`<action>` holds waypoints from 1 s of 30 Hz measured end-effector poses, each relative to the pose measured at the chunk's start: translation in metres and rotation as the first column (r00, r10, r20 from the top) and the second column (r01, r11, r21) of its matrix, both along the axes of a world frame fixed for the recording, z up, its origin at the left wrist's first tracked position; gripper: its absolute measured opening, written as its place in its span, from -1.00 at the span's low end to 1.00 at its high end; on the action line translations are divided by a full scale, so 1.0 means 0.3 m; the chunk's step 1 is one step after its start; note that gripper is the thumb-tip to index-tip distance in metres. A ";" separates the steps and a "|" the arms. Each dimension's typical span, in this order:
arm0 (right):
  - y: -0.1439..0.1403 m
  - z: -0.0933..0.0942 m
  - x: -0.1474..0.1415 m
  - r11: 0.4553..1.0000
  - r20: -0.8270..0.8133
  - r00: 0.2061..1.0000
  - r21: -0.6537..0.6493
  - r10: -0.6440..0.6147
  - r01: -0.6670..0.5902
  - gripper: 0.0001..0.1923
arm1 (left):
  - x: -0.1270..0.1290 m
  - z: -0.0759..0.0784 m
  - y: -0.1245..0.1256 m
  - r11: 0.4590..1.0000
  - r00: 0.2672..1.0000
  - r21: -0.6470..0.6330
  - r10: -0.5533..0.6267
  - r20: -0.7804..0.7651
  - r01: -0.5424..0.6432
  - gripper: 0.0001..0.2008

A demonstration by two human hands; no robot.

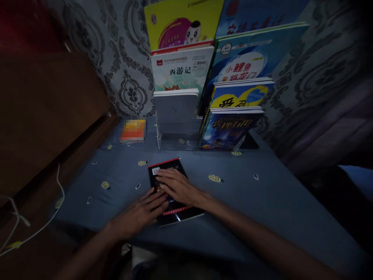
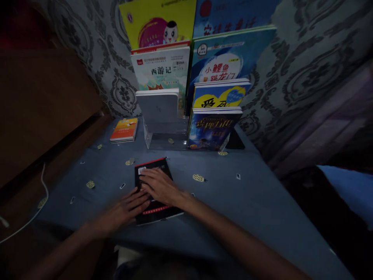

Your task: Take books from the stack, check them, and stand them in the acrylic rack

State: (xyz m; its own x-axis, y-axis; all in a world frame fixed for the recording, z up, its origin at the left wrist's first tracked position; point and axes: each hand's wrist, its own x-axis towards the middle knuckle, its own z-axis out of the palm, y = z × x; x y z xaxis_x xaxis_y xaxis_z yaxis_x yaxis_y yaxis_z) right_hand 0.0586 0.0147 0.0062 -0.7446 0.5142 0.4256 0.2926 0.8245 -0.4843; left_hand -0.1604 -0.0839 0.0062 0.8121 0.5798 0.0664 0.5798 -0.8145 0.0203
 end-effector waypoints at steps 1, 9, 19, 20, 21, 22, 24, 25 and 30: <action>-0.010 0.010 -0.022 1.000 0.048 0.999 -0.012 0.025 -0.024 -0.61 | 0.006 0.018 0.020 0.999 1.000 -0.049 -0.016 0.001 0.016 -0.46; 0.044 -0.008 -0.144 0.995 0.185 0.981 -0.093 0.060 -0.043 -0.50 | 0.025 0.065 0.077 0.991 0.999 -0.128 -0.049 0.003 0.049 -0.52; 0.154 -0.077 -0.017 0.969 0.202 0.953 -0.050 -0.227 0.242 -0.34 | -0.006 0.052 0.093 0.985 0.992 -0.123 -0.113 0.060 0.120 -0.29; 0.156 -0.082 0.003 0.963 0.202 0.947 -0.049 -0.249 0.264 -0.34 | -0.009 0.053 0.095 0.984 0.991 -0.125 -0.118 0.061 0.124 -0.28; 0.156 -0.086 0.023 0.958 0.197 0.943 -0.048 -0.269 0.283 -0.33 | -0.013 0.055 0.099 0.983 0.991 -0.129 -0.121 0.059 0.128 -0.27; 0.154 -0.090 0.044 0.954 0.192 0.940 -0.045 -0.283 0.296 -0.32 | -0.018 0.056 0.104 0.983 0.991 -0.133 -0.121 0.056 0.127 -0.27; 0.142 -0.094 0.085 0.949 0.183 0.936 -0.042 -0.300 0.313 -0.32 | -0.028 0.055 0.115 0.983 0.993 -0.143 -0.108 0.043 0.113 -0.26; 0.134 -0.095 0.106 0.948 0.178 0.936 -0.042 -0.304 0.316 -0.33 | -0.033 0.055 0.120 0.983 0.995 -0.152 -0.098 0.035 0.102 -0.26; 0.093 -0.089 0.218 0.941 0.194 0.929 -0.067 -0.314 0.332 -0.42 | -0.039 0.064 0.128 0.972 0.996 -0.219 -0.087 0.016 0.088 -0.28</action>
State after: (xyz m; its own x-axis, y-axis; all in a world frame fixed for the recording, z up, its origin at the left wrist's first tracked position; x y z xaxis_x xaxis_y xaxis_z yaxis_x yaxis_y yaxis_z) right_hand 0.1241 0.0426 -0.0205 -0.5900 0.7717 0.2374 0.6239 0.6224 -0.4727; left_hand -0.1720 -0.0455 0.0254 0.8604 0.5073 -0.0493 0.5057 -0.8374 0.2074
